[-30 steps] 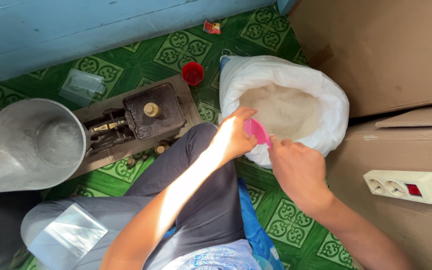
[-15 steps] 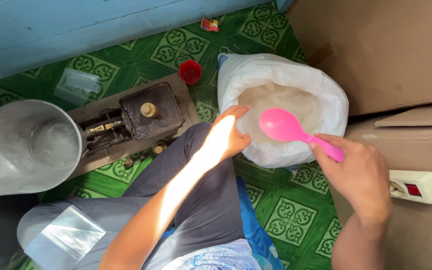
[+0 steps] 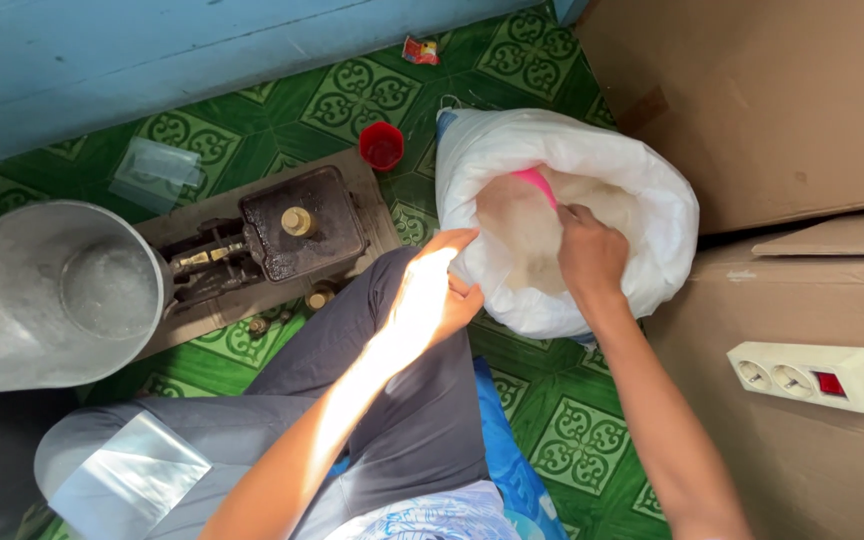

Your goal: Scooping powdered food from a large sack into small plastic bags and sealing them.

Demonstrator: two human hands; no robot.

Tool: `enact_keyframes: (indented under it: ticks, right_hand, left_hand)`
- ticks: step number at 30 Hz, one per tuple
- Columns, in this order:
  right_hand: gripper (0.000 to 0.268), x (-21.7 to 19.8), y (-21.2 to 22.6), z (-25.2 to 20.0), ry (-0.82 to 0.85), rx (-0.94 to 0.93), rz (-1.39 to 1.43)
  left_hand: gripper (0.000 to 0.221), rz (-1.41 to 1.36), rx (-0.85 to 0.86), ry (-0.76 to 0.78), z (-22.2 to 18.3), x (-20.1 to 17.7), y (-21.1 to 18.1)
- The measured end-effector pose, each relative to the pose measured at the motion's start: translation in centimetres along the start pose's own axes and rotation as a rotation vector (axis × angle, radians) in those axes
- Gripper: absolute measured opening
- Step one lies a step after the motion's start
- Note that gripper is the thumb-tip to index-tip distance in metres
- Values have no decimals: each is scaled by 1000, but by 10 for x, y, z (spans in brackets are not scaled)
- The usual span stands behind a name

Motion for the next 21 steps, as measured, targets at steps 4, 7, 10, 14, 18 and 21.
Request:
enact_keyframes:
  ticks: [4,7,10,14,18,21]
  right_hand:
    - [29,20,15,18,-154,-100,-53]
    - [27,32,22,30,-195,-112,-70]
    - [27,35,23,43,-225,-133,-90]
    - [28,33,27,61,-146,-282,-98]
    - [35,45,20,65,154,-405,-57]
    - [36,30,28,57,294,-446,-127]
  left_hand:
    - [60,-7,26,-4,-5,-4,-2]
    - [61,-58,0,-10,-9,-5,2]
    - [61,-62,-49,14,-11,-3,5]
    - [61,-48,-29,7,-5,0,9]
    - [60,-36,-31,4,-5,-1,8]
    - [60,-10,-18,14,-8,-5,4]
Point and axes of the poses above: each hand's wrist, its own z-axis towards the middle knuckle, its own x-axis out of the palm, y = z × x, the point moved 8 cm from there along z, towards the middle knuckle, and after that the axes turned 4 degrees about -z, right-handed, at the moved point
